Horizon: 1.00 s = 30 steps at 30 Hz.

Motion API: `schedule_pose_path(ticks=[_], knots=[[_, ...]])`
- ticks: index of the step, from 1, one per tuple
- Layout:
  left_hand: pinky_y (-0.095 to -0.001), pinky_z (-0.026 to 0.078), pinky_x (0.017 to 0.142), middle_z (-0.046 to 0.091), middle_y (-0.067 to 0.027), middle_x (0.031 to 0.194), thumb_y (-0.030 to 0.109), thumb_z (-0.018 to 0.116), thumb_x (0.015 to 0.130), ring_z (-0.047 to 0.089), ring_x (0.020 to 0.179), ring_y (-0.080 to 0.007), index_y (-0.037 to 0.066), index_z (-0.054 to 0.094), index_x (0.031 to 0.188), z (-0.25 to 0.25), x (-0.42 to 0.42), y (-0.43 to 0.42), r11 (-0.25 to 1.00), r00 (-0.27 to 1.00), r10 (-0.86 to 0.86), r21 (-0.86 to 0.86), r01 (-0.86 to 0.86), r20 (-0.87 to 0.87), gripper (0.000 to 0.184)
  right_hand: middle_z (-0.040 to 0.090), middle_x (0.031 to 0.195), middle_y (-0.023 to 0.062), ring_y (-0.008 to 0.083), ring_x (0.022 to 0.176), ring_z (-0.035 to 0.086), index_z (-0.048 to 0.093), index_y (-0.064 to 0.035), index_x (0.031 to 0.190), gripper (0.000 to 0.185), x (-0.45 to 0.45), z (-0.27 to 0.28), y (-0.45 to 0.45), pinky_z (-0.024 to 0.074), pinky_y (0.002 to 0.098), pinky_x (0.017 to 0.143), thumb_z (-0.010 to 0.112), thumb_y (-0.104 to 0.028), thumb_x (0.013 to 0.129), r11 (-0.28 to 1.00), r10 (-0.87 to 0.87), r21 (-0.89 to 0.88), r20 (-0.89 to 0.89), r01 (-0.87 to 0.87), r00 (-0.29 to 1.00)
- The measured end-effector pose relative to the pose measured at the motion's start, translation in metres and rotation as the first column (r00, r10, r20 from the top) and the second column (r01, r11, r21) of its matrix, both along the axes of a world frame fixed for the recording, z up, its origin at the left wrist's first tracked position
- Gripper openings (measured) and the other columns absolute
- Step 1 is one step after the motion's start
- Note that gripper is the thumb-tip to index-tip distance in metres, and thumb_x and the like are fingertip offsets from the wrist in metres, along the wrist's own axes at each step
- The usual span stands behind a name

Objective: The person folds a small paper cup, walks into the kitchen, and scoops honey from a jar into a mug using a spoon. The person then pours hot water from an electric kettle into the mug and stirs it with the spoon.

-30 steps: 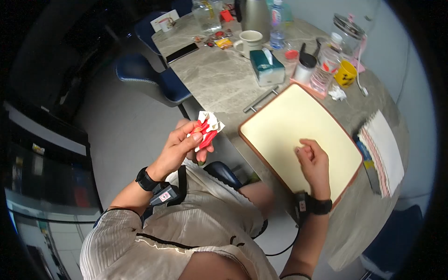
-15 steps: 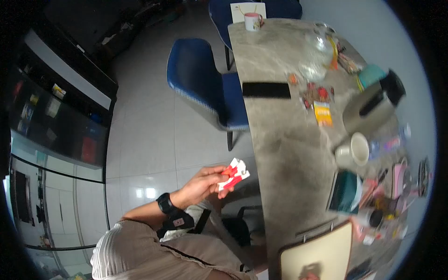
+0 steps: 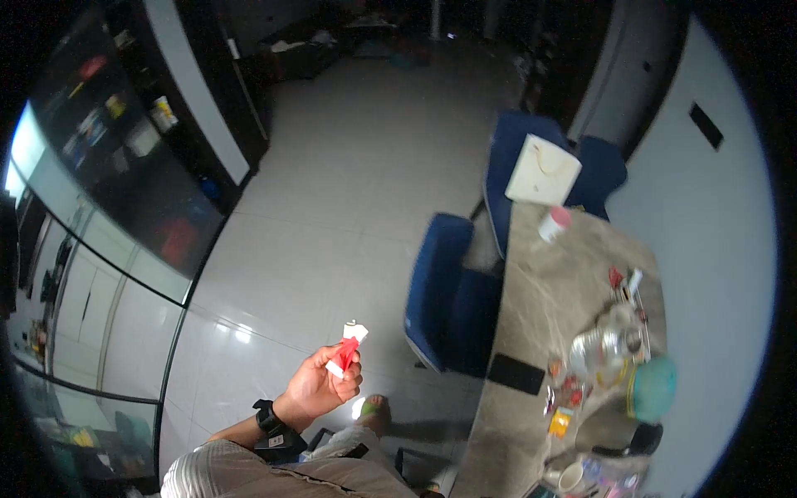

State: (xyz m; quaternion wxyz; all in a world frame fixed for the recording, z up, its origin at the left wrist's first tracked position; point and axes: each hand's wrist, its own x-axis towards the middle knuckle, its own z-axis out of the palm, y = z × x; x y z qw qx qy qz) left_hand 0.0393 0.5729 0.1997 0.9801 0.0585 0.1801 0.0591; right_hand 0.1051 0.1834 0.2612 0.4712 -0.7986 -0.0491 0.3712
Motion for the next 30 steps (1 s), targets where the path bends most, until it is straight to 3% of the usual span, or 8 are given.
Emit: schedule_pose_path(ticks=[12, 13, 16, 17, 22, 24, 26, 30], knots=[[-0.0261, 0.036, 0.056, 0.059, -0.0056, 0.082, 0.032, 0.047, 0.092, 0.043, 0.059, -0.0139, 0.006, 0.056, 0.101, 0.063, -0.059, 0.082, 0.907, 0.898, 0.419, 0.012, -0.421, -0.133, 0.028, 0.060, 0.082, 0.0040, 0.0125, 0.072, 0.054, 0.059, 0.0013, 0.106, 0.019, 0.080, 0.017, 0.140, 0.0450, 0.0255, 0.068, 0.055, -0.012, 0.092, 0.905, 0.250, 0.338, 0.072, -0.259, 0.966], [-0.0262, 0.038, 0.056, 0.060, -0.0066, 0.083, 0.029, 0.051, 0.090, 0.047, 0.060, -0.0141, 0.006, 0.056, 0.101, 0.068, -0.065, 0.077, 0.877, 0.868, 0.480, 0.032, -0.480, -0.124, 0.026, 0.059, 0.083, 0.0045, 0.0133, 0.073, 0.054, 0.058, 0.0006, 0.109, 0.021, 0.089, 0.020, 0.146, 0.0438, 0.0260, 0.068, 0.054, -0.012, 0.093, 0.925, 0.293, 0.235, 0.054, -0.297, 0.955], [-0.0275, 0.046, 0.057, 0.062, -0.0104, 0.086, 0.020, 0.062, 0.083, 0.058, 0.067, -0.0164, 0.006, 0.054, 0.105, 0.096, -0.082, 0.060, 0.706, 0.686, 0.707, 0.115, -0.699, -0.173, 0.027, 0.055, 0.076, 0.0026, 0.0122, 0.066, 0.050, 0.060, -0.0025, 0.097, 0.020, 0.115, 0.006, 0.161, 0.0414, 0.0259, 0.060, 0.053, -0.021, 0.094, 0.831, 0.365, 0.395, 0.146, -0.393, 0.919], [-0.0286, 0.051, 0.061, 0.063, -0.0124, 0.085, 0.016, 0.064, 0.081, 0.062, 0.070, -0.0185, 0.004, 0.052, 0.107, 0.098, -0.092, 0.055, 0.657, 0.638, 0.754, 0.137, -0.742, -0.157, 0.031, 0.061, 0.077, 0.0059, 0.0096, 0.065, 0.057, 0.057, 0.0011, 0.104, 0.018, 0.128, -0.007, 0.163, 0.0471, 0.0223, 0.060, 0.054, -0.011, 0.091, 0.821, 0.415, 0.366, 0.146, -0.439, 0.898], [-0.0318, 0.054, 0.068, 0.063, -0.0149, 0.091, 0.009, 0.056, 0.085, 0.063, 0.073, -0.0203, 0.002, 0.051, 0.113, 0.133, -0.098, 0.031, 0.451, 0.450, 0.890, 0.277, -0.849, -0.069, 0.029, 0.066, 0.089, 0.0074, 0.0118, 0.080, 0.063, 0.056, 0.0005, 0.110, 0.022, 0.163, 0.001, 0.183, 0.0516, 0.0256, 0.075, 0.056, -0.011, 0.091, 0.815, 0.450, 0.460, -0.122, -0.352, 0.884], [-0.0327, 0.049, 0.062, 0.062, -0.0149, 0.084, 0.008, 0.052, 0.087, 0.060, 0.068, -0.0222, 0.000, 0.054, 0.106, 0.145, -0.084, 0.034, 0.334, 0.292, 0.939, 0.275, -0.901, -0.183, 0.020, 0.066, 0.089, 0.0072, 0.0120, 0.080, 0.063, 0.055, 0.0007, 0.110, 0.022, 0.168, -0.012, 0.189, 0.0517, 0.0257, 0.074, 0.056, -0.009, 0.090, 0.835, 0.447, 0.392, -0.075, -0.386, 0.891], [-0.0358, 0.042, 0.090, 0.057, -0.0157, 0.109, -0.001, 0.049, 0.089, 0.055, 0.094, -0.0214, -0.002, 0.047, 0.125, 0.131, -0.105, 0.040, 0.566, 0.596, 0.776, 0.191, -0.802, 0.205, 0.036, 0.065, 0.089, 0.0072, 0.0122, 0.079, 0.063, 0.055, 0.0008, 0.110, 0.022, 0.167, -0.020, 0.184, 0.0518, 0.0256, 0.073, 0.057, -0.006, 0.089, 0.840, 0.451, 0.338, 0.000, -0.425, 0.892], [-0.0261, 0.048, 0.072, 0.057, -0.0139, 0.098, -0.003, 0.051, 0.088, 0.053, 0.083, -0.0180, -0.004, 0.049, 0.119, 0.146, -0.111, 0.052, 0.541, 0.583, 0.809, 0.292, -0.789, 0.078, 0.031, 0.065, 0.089, 0.0081, 0.0125, 0.081, 0.064, 0.055, -0.0017, 0.109, 0.024, 0.157, -0.025, 0.178, 0.0518, 0.0256, 0.073, 0.055, 0.001, 0.086, 0.833, 0.410, 0.313, 0.205, -0.456, 0.889]])
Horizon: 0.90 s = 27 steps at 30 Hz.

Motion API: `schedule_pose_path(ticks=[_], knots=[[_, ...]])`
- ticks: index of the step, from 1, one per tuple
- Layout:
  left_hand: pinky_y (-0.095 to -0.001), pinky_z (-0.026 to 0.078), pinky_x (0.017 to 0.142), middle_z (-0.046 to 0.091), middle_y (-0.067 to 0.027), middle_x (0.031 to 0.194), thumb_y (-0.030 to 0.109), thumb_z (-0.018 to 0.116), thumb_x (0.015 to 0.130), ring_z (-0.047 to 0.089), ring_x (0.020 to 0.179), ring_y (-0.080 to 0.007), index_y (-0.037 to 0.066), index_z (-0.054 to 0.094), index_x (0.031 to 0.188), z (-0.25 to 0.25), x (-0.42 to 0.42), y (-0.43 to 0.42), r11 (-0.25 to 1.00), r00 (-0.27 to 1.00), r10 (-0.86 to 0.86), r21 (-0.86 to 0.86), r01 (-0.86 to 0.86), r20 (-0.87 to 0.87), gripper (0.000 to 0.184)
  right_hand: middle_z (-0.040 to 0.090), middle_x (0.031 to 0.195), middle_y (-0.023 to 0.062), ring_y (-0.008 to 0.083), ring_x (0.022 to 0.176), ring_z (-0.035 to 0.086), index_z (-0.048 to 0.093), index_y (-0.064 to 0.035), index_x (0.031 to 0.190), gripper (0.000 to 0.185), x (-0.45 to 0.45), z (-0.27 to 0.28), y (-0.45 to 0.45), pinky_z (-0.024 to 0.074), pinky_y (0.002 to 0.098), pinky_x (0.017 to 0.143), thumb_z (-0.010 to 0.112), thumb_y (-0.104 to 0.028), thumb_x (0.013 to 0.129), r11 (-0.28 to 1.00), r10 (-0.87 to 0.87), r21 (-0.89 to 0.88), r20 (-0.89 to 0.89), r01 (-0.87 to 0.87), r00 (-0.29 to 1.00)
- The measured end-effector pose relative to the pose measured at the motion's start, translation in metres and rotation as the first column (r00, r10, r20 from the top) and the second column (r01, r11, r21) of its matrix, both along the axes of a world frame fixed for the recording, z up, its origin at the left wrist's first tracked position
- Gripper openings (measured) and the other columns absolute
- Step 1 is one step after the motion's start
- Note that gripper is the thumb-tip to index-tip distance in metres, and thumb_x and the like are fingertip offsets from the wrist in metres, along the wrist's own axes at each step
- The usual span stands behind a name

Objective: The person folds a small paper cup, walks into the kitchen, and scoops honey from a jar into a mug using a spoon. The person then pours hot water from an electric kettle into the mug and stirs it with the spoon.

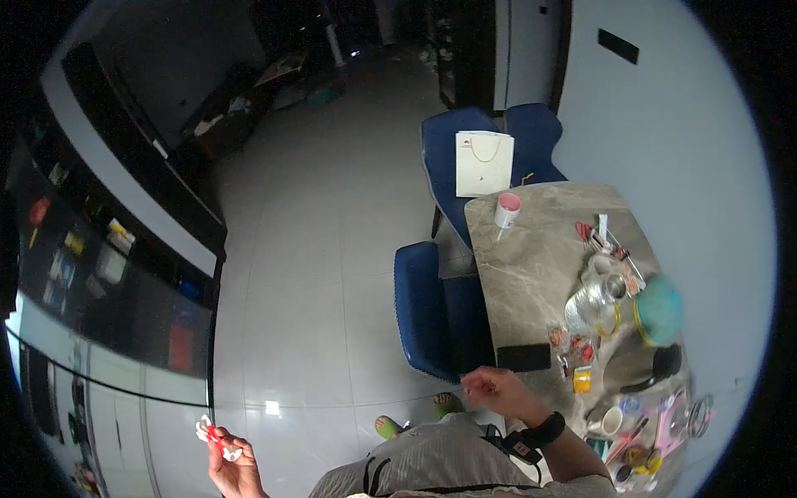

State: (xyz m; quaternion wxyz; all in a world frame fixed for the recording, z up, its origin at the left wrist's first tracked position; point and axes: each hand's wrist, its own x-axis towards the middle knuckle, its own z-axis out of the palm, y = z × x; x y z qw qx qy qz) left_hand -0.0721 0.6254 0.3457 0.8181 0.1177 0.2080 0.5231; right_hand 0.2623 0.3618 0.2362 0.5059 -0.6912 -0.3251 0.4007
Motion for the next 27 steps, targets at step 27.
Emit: schedule_pose_path(ticks=[27], knots=[[-0.0236, 0.042, 0.046, 0.057, -0.0130, 0.089, -0.006, 0.045, 0.084, 0.046, 0.056, -0.0141, 0.000, 0.046, 0.107, 0.181, -0.076, 0.025, 0.485, 0.991, 0.123, 0.874, -0.009, -0.058, 0.024, 0.048, 0.068, 0.0001, 0.0085, 0.056, 0.040, 0.055, -0.0042, 0.088, 0.020, -0.069, 0.287, -0.044, 0.0366, 0.0237, 0.053, 0.051, -0.023, 0.093, 0.375, -0.780, 0.847, 0.508, -0.377, 0.365]])
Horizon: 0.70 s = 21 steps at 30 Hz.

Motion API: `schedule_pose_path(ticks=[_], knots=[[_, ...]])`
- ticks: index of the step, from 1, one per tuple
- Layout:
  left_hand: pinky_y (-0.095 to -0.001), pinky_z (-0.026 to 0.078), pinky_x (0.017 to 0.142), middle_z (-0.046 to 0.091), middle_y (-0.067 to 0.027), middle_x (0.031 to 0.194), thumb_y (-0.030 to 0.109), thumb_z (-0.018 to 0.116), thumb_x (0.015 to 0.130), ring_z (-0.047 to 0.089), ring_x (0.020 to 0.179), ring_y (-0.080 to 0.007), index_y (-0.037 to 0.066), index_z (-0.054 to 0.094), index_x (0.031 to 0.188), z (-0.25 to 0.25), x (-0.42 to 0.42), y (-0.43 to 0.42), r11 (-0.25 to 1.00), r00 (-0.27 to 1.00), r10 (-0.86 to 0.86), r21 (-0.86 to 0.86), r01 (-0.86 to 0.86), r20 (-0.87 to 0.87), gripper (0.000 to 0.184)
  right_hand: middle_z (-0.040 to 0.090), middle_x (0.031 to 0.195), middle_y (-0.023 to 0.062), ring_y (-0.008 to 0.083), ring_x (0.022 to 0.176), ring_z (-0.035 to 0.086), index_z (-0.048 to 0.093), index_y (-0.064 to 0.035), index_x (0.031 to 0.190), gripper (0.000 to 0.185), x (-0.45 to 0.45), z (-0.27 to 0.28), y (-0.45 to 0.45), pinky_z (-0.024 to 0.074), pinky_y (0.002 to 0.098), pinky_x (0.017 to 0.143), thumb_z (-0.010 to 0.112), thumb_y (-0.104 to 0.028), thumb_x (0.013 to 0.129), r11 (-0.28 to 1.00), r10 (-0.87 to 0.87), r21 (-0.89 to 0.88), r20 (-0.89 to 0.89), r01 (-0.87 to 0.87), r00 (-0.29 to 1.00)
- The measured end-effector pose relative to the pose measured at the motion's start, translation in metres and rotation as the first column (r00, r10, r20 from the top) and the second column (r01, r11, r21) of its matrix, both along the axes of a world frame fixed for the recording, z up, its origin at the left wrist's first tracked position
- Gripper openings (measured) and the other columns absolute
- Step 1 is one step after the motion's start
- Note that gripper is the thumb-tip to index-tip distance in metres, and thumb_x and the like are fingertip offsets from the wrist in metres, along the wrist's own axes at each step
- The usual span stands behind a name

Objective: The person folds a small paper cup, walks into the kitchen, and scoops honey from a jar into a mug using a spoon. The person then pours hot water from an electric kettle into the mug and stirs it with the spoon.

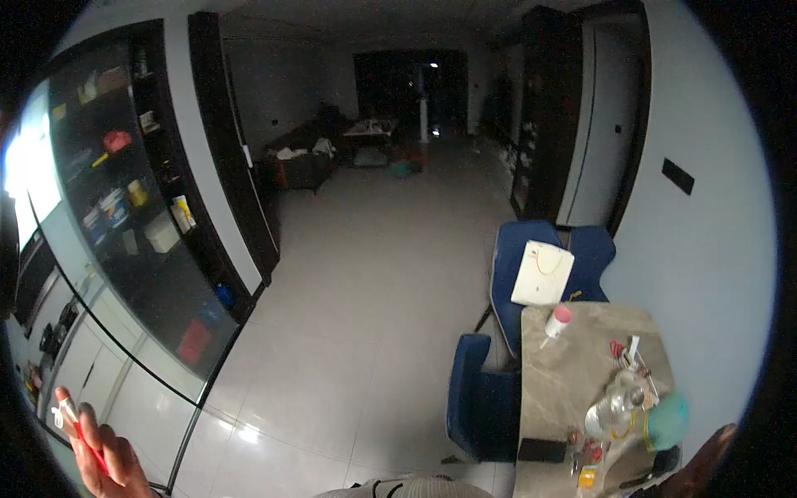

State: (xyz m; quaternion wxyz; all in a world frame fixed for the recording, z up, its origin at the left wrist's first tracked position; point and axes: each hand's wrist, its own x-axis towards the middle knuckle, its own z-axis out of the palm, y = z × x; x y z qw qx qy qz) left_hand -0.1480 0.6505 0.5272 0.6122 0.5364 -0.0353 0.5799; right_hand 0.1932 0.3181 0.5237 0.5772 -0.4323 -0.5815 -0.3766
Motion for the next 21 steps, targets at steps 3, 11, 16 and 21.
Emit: schedule_pose_path(ticks=[3, 11, 16, 21], knots=[[-0.0210, 0.039, 0.039, 0.058, -0.0121, 0.088, -0.003, 0.046, 0.086, 0.043, 0.050, -0.0116, 0.000, 0.043, 0.113, 0.023, 0.023, -0.020, 0.984, 0.979, -0.114, 0.115, 0.134, -0.167, 0.027, 0.046, 0.066, -0.0001, 0.0113, 0.057, 0.042, 0.056, -0.0078, 0.080, 0.019, -0.008, 0.043, 0.033, 0.0361, 0.0265, 0.052, 0.053, -0.023, 0.091, 0.858, 0.266, -0.508, 0.302, -0.082, 0.916], [-0.0202, 0.038, 0.034, 0.058, -0.0113, 0.086, -0.001, 0.047, 0.087, 0.042, 0.046, -0.0110, 0.000, 0.042, 0.115, 0.039, 0.066, -0.007, 0.889, 0.797, -0.248, 0.198, 0.413, -0.551, 0.028, 0.056, 0.071, 0.0016, 0.0145, 0.059, 0.053, 0.061, -0.0077, 0.081, 0.011, -0.014, 0.091, 0.109, 0.0387, 0.0267, 0.054, 0.055, -0.017, 0.082, 0.554, 0.413, -0.829, 0.352, 0.075, 0.840], [-0.0210, 0.038, 0.035, 0.057, -0.0111, 0.085, -0.001, 0.047, 0.087, 0.043, 0.046, -0.0119, 0.000, 0.043, 0.114, 0.040, 0.077, 0.007, 0.839, 0.726, -0.204, 0.265, 0.475, -0.657, 0.027, 0.057, 0.071, 0.0022, 0.0150, 0.060, 0.053, 0.061, -0.0070, 0.080, 0.012, 0.010, 0.084, 0.159, 0.0396, 0.0271, 0.054, 0.054, -0.017, 0.082, 0.597, 0.369, -0.801, 0.218, -0.050, 0.903], [-0.0218, 0.038, 0.036, 0.057, -0.0109, 0.083, 0.000, 0.048, 0.086, 0.043, 0.047, -0.0128, 0.000, 0.044, 0.112, 0.043, 0.085, 0.015, 0.743, 0.685, -0.093, 0.408, 0.531, -0.722, 0.026, 0.058, 0.071, 0.0028, 0.0155, 0.060, 0.054, 0.061, -0.0064, 0.080, 0.013, 0.021, 0.087, 0.223, 0.0404, 0.0274, 0.055, 0.054, -0.017, 0.082, 0.662, 0.334, -0.738, 0.133, -0.131, 0.933]])
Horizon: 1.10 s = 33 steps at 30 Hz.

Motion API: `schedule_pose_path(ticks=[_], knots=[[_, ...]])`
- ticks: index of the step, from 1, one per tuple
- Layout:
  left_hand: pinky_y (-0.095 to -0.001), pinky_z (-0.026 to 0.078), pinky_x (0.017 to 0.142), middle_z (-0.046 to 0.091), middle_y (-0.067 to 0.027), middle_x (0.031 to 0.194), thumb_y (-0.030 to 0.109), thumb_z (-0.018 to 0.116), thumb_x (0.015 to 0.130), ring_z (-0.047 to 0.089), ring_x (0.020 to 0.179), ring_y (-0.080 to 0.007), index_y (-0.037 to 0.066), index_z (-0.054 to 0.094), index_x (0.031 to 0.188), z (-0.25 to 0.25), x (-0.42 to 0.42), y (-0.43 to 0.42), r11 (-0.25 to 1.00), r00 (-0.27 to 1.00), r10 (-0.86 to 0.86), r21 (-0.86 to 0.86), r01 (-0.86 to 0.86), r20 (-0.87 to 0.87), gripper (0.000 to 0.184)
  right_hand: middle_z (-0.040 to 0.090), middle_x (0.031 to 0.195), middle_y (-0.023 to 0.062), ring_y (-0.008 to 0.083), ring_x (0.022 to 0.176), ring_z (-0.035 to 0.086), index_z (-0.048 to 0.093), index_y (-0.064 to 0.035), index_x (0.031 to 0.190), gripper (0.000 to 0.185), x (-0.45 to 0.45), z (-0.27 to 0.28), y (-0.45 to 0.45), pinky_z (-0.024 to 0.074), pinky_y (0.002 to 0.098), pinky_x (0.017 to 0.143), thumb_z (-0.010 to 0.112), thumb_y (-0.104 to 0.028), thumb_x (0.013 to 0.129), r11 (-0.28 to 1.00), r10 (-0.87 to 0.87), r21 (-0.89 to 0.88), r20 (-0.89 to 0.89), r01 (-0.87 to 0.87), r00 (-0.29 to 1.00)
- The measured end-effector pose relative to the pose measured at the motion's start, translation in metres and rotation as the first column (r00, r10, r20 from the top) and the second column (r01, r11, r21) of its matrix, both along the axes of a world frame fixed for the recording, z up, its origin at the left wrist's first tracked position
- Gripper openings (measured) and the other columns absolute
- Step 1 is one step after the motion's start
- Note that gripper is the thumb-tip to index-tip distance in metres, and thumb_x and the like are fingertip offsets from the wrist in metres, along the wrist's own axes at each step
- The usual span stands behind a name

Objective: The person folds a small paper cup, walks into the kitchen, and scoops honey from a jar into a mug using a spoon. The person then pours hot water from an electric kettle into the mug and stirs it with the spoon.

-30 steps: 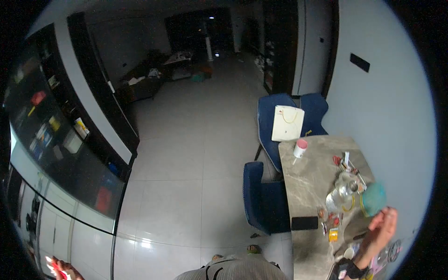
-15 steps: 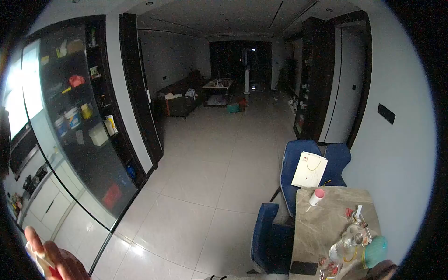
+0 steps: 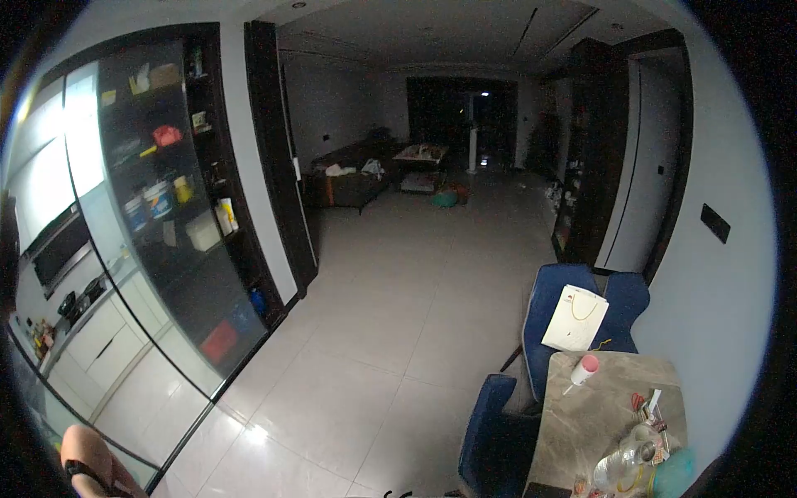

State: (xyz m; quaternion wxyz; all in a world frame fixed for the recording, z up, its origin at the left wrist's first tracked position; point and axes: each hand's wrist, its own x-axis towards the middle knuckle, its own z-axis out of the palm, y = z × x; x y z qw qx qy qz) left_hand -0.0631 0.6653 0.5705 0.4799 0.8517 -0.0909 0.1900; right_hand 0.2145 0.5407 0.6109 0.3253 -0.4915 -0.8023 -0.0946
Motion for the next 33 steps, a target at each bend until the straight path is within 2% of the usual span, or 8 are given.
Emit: schedule_pose_path(ticks=[6, 13, 33], knots=[[-0.0227, 0.038, 0.036, 0.057, -0.0106, 0.082, 0.000, 0.048, 0.086, 0.044, 0.047, -0.0138, 0.000, 0.045, 0.110, 0.000, 0.003, 0.004, 0.967, 0.997, -0.071, 0.244, 0.068, 0.002, 0.024, 0.058, 0.071, 0.0035, 0.0161, 0.061, 0.055, 0.062, -0.0055, 0.080, 0.014, -0.007, 0.021, 0.100, 0.0414, 0.0278, 0.056, 0.054, -0.017, 0.082, 0.998, 0.008, 0.068, -0.083, -0.002, 0.997], [-0.0238, 0.039, 0.037, 0.057, -0.0103, 0.080, 0.000, 0.049, 0.085, 0.045, 0.047, -0.0151, -0.001, 0.046, 0.107, -0.001, 0.002, -0.001, 0.917, 0.993, -0.119, 0.381, 0.115, -0.015, 0.022, 0.059, 0.072, 0.0043, 0.0168, 0.062, 0.056, 0.062, -0.0046, 0.079, 0.015, -0.025, 0.045, 0.175, 0.0426, 0.0283, 0.057, 0.054, -0.017, 0.083, 0.995, -0.021, 0.097, -0.107, 0.031, 0.994], [-0.0268, 0.040, 0.040, 0.056, -0.0095, 0.074, 0.001, 0.051, 0.083, 0.048, 0.048, -0.0187, -0.001, 0.049, 0.100, 0.004, 0.008, 0.000, 0.802, 0.990, -0.132, 0.580, 0.141, -0.057, 0.017, 0.062, 0.072, 0.0067, 0.0189, 0.064, 0.059, 0.063, -0.0019, 0.078, 0.019, -0.041, 0.095, 0.227, 0.0460, 0.0296, 0.060, 0.053, -0.017, 0.083, 0.978, -0.084, 0.176, -0.144, 0.109, 0.986]])
